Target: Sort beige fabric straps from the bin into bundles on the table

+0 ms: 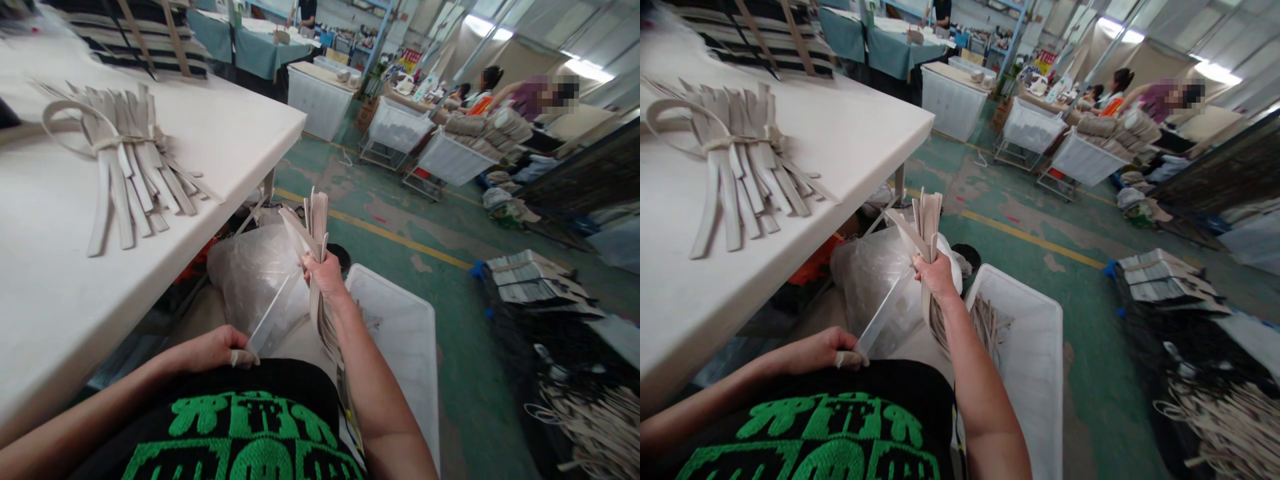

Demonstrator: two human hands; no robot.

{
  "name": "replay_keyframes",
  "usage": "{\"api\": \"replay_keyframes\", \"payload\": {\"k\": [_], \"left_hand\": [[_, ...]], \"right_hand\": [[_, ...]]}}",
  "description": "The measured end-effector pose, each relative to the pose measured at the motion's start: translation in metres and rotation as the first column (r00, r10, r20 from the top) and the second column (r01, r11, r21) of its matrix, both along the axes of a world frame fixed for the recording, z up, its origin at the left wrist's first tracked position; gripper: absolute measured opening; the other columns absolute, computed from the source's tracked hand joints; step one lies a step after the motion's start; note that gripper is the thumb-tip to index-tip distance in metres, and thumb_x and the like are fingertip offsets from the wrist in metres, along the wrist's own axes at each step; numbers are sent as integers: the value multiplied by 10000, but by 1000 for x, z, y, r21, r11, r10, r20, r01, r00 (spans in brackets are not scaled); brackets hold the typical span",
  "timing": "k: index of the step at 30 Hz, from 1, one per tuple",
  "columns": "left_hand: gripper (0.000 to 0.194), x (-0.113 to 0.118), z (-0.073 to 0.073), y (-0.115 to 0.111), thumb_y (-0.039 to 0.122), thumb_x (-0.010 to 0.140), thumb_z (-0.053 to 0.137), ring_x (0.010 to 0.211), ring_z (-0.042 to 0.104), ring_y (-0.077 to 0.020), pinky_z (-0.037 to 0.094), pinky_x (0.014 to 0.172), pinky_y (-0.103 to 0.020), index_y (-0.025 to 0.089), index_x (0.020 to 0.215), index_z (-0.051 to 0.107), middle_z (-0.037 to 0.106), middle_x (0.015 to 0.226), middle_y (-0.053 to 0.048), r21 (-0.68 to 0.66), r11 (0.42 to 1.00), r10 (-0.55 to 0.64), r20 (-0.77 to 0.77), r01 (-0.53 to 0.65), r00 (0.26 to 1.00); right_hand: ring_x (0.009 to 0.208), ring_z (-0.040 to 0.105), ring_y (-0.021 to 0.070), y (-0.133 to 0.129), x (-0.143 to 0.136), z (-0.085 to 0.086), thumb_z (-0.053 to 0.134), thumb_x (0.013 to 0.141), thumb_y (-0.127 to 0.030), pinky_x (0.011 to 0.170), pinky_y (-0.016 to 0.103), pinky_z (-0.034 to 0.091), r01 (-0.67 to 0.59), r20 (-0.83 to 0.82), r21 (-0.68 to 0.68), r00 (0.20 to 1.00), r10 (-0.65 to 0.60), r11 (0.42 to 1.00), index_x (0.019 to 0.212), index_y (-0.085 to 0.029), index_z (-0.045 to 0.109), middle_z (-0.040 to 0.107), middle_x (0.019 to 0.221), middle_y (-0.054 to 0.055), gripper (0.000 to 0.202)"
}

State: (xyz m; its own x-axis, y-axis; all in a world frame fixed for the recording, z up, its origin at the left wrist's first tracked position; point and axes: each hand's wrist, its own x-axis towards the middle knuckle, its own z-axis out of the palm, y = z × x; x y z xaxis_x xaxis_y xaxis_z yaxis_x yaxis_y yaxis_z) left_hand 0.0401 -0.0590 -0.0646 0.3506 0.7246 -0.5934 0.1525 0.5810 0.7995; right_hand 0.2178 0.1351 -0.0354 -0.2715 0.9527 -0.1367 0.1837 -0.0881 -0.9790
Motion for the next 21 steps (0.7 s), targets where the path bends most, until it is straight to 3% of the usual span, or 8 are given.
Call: {"api": "replay_keyframes", "payload": {"k": [5,8,10,13,16,19,21], "left_hand": [[239,-4,-2,10,410,763,741,568,567,-167,409,551,-233,202,657,794,703,613,-20,80,997,-15,-24,17,1000],[279,-7,-13,18,419,732,794,592,592,-159,471,621,-241,145,680,785,724,675,-63,27,967,248,108,-252,963],[273,-10,-20,24,374,715,834,571,594,-143,501,620,-243,108,721,772,716,694,-78,-104,868,497,205,-486,843],[144,-11,-24,34,205,768,810,521,588,-122,537,592,-248,91,731,731,669,644,-54,-312,639,769,268,-704,580],[138,-11,-24,44,140,875,689,510,607,-116,566,584,-249,113,740,695,655,648,-37,-388,496,867,266,-777,421],[169,-9,-27,52,177,945,605,555,651,-115,579,593,-232,143,797,681,689,726,-35,-401,426,902,261,-811,344],[184,-7,-30,56,191,964,578,568,663,-113,571,567,-213,147,817,679,707,762,-38,-411,393,914,271,-822,301]], "right_hand": [[394,516,92,14,-3,2,647,629,-372,389,196,392,48,35,9,998,-48,999,747,-150,645,670,613,11,251],[397,516,94,21,4,0,644,630,-379,394,197,395,87,60,23,994,-88,996,759,-148,663,672,600,7,265],[392,505,93,21,15,-2,634,639,-378,397,201,396,118,77,30,990,-120,993,783,-143,676,672,588,8,280],[378,485,97,10,35,-2,631,651,-381,397,214,405,131,96,20,986,-133,991,775,-134,682,663,556,20,281],[382,488,98,-22,51,-1,656,664,-381,394,222,415,24,94,-32,995,-21,999,726,-143,665,677,579,41,246],[411,507,103,-65,57,-7,680,704,-352,379,213,419,-209,69,-153,973,221,966,790,-151,682,674,617,30,218],[450,535,118,-90,56,-15,678,720,-317,375,211,435,-293,62,-207,948,311,934,824,-157,691,665,631,24,190]]}}
